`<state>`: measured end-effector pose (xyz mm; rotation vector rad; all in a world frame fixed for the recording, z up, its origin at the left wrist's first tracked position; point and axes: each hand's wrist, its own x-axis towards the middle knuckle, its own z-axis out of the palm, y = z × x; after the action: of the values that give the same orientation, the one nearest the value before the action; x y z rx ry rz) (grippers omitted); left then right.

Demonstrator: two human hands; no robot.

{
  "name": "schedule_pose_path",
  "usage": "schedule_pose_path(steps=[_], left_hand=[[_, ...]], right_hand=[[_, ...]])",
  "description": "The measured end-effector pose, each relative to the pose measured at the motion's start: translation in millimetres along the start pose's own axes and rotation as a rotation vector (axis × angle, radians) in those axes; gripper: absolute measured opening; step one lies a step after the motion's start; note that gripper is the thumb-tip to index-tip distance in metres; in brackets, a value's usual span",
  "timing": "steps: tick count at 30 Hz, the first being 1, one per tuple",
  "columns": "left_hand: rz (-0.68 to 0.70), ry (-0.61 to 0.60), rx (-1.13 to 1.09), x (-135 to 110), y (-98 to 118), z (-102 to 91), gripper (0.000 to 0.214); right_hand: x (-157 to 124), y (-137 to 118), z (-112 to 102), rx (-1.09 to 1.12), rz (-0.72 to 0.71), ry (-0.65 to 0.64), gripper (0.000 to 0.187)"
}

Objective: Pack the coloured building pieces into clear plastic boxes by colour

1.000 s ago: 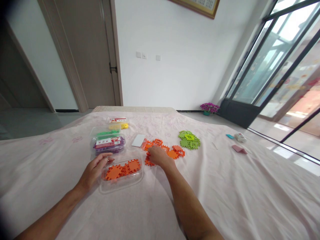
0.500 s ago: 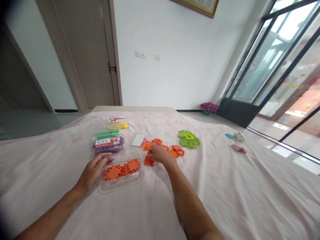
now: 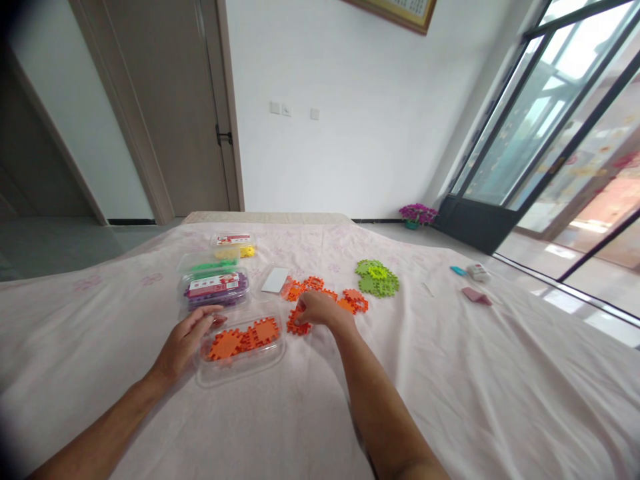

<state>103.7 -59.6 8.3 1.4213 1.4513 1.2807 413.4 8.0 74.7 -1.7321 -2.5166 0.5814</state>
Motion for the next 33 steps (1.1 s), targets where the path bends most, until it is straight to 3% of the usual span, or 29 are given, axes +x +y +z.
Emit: schedule_pose_path(steps=[5, 10, 12, 17, 20, 23, 25, 28, 33], left_hand=[[-0.006, -0.011, -0.009, 0, 0, 0.1, 0.049], [-0.002, -0.007, -0.009, 1, 1, 0.0, 0.049], [-0.004, -0.013, -0.01, 1, 1, 0.0, 0.049], [-0.009, -0.028, -0.021, 1, -2, 0.2, 0.049], [-0.004, -0.028, -0.023, 1, -5, -0.1, 0.049], [0.005, -0.026, -0.014, 2, -6, -0.6, 0.048], [0.004, -0.027, -0.005, 2, -5, -1.0, 0.048], [-0.009, -0.029, 0.001, 1, -3, -1.1, 0.048], [-0.002, -0.018, 0.005, 0, -2, -0.6, 0.048]], right_hand=[[0, -6, -2, -0.077, -0.035, 0.123, 0.018], [2, -11, 7, -0.097, -0.118, -0.016, 0.019], [3, -12, 8, -0.096, -0.113, -0.014, 0.016], [1, -12, 0, -0.016, -0.066, 0.246, 0.01], [0, -15, -6, 0.183, -0.087, 0.4, 0.012], [2, -20, -7, 0.412, -0.161, 0.469, 0.017], [3, -25, -5, 0.546, -0.221, 0.433, 0.019], [1, -32, -2, 0.671, -0.291, 0.273, 0.018], [-4, -38, 0, 0.558, -0.345, 0.099, 0.019]])
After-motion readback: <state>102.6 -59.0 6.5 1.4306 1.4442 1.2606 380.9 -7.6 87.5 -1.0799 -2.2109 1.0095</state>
